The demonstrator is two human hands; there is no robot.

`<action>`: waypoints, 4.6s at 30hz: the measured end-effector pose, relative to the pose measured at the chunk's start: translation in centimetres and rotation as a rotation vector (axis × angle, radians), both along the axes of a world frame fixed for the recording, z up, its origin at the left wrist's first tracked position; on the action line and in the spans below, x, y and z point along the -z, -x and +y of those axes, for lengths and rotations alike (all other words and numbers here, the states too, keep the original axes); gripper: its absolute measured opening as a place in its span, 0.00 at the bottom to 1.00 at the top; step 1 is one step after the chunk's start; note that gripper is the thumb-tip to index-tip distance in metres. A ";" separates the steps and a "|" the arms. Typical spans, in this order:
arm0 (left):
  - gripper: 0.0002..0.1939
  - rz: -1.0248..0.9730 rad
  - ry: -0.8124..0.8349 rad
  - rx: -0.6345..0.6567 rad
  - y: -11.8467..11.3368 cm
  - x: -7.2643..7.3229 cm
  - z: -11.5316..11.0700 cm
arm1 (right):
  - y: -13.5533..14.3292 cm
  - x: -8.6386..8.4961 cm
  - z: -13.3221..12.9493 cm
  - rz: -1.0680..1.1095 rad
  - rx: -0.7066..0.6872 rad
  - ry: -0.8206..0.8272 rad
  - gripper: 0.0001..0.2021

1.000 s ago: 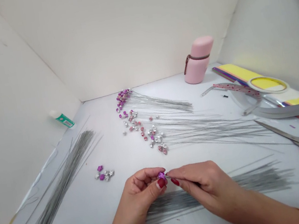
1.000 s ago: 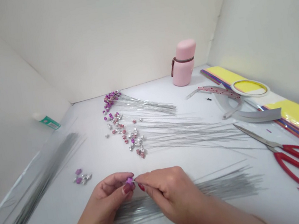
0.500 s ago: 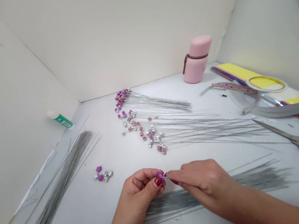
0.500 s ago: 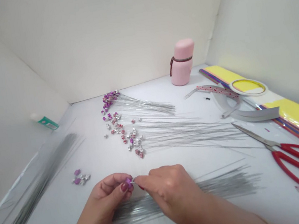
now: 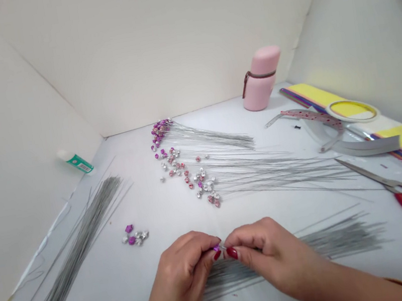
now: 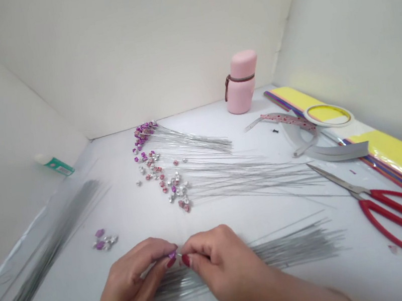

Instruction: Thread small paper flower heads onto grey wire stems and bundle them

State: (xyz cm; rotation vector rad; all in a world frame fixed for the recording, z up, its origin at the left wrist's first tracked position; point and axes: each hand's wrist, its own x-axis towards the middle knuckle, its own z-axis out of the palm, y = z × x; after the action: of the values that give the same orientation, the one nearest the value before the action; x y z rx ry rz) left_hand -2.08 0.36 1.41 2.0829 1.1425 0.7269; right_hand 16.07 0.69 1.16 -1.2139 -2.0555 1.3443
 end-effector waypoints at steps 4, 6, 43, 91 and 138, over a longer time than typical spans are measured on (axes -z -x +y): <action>0.08 -0.013 -0.017 0.003 0.1 -0.3 0.0 | 0.0 0.1 -0.2 -0.003 -0.054 -0.110 0.13; 0.08 -0.003 0.012 -0.008 0.1 -0.3 0.0 | -0.2 0.5 -0.5 -0.166 -0.108 -0.486 0.14; 0.15 -0.379 0.468 -0.504 0.7 2.0 1.6 | -1.3 0.0 1.2 -0.371 -0.262 -0.456 0.07; 0.07 -0.393 0.436 -0.363 -0.7 1.2 -0.3 | -1.8 0.0 0.5 -0.424 -0.009 -0.682 0.13; 0.10 -0.004 0.315 -0.458 4.4 -2.0 2.6 | -0.8 2.3 2.0 -0.341 0.084 -0.506 0.08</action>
State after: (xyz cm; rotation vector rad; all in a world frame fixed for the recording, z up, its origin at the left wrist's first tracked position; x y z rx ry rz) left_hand -6.50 2.94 3.40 1.5743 1.6415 0.7003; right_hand 16.89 2.72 -1.14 -1.3322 -2.3433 0.5442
